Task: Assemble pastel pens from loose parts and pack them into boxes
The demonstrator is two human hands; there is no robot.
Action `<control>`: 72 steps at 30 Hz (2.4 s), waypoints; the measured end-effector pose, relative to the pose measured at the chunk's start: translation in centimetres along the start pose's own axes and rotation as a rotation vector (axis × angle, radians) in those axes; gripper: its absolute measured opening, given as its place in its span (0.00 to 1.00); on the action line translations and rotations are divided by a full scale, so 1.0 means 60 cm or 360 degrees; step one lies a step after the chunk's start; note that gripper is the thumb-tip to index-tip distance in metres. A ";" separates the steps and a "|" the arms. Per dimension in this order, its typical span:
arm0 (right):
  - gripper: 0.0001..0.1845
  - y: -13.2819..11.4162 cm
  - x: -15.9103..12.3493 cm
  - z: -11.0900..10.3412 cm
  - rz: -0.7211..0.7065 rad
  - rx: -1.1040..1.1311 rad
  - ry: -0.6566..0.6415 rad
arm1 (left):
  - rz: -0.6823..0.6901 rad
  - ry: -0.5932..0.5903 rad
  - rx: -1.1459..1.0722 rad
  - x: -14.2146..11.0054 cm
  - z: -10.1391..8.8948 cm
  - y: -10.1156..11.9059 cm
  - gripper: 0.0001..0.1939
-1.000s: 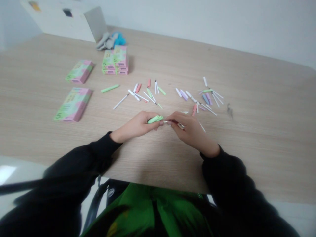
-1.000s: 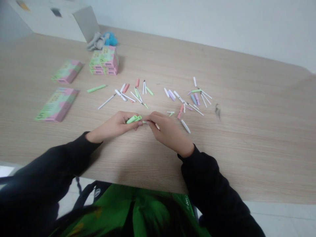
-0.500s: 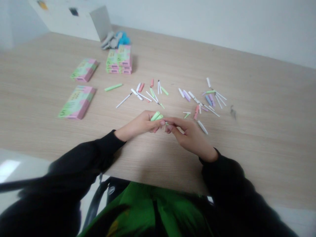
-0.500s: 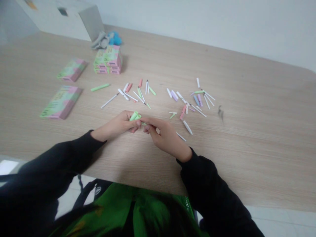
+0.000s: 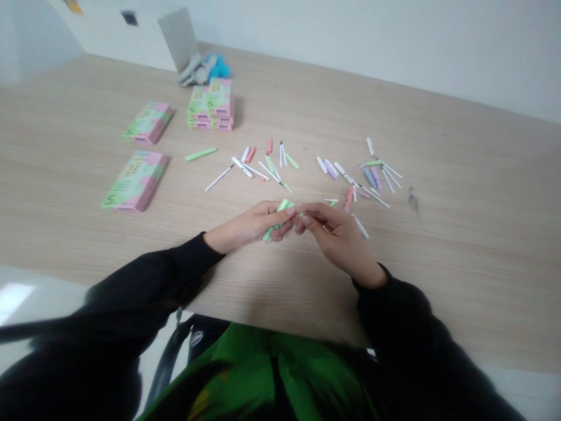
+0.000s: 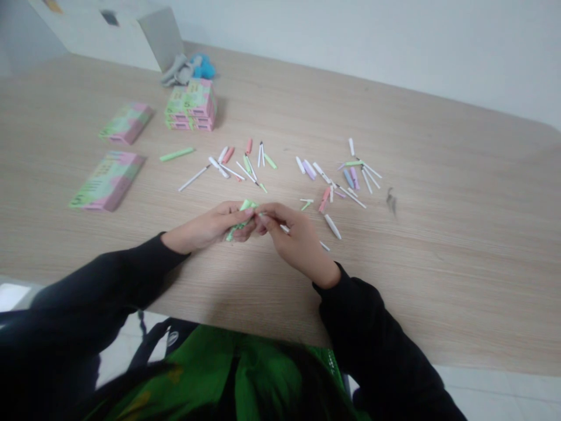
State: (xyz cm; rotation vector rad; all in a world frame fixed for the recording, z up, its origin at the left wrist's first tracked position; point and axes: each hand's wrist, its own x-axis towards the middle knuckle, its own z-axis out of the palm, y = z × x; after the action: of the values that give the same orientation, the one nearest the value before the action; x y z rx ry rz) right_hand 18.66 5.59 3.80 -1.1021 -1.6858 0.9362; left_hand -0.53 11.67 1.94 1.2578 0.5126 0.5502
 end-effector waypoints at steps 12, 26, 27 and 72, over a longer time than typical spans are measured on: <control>0.21 0.018 0.015 -0.009 0.0182 0.0114 0.0347 | -0.0234 -0.0105 -0.0570 0.006 0.016 -0.022 0.20; 0.21 0.009 0.015 0.010 0.0171 0.0279 0.0345 | -0.0166 -0.0155 -0.0252 0.002 0.022 -0.024 0.18; 0.21 0.009 0.015 0.012 0.0174 0.0306 0.0329 | -0.0145 -0.0152 -0.0232 0.002 0.021 -0.023 0.18; 0.06 0.052 0.015 -0.094 0.0245 -0.0924 0.0213 | 0.0324 0.0226 0.0202 -0.008 -0.014 0.003 0.19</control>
State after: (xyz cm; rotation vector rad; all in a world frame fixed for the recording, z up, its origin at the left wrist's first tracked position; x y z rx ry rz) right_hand 24.62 8.13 3.00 -1.6540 -1.8281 0.4487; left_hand -1.45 12.00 1.95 1.4076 0.5483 0.7925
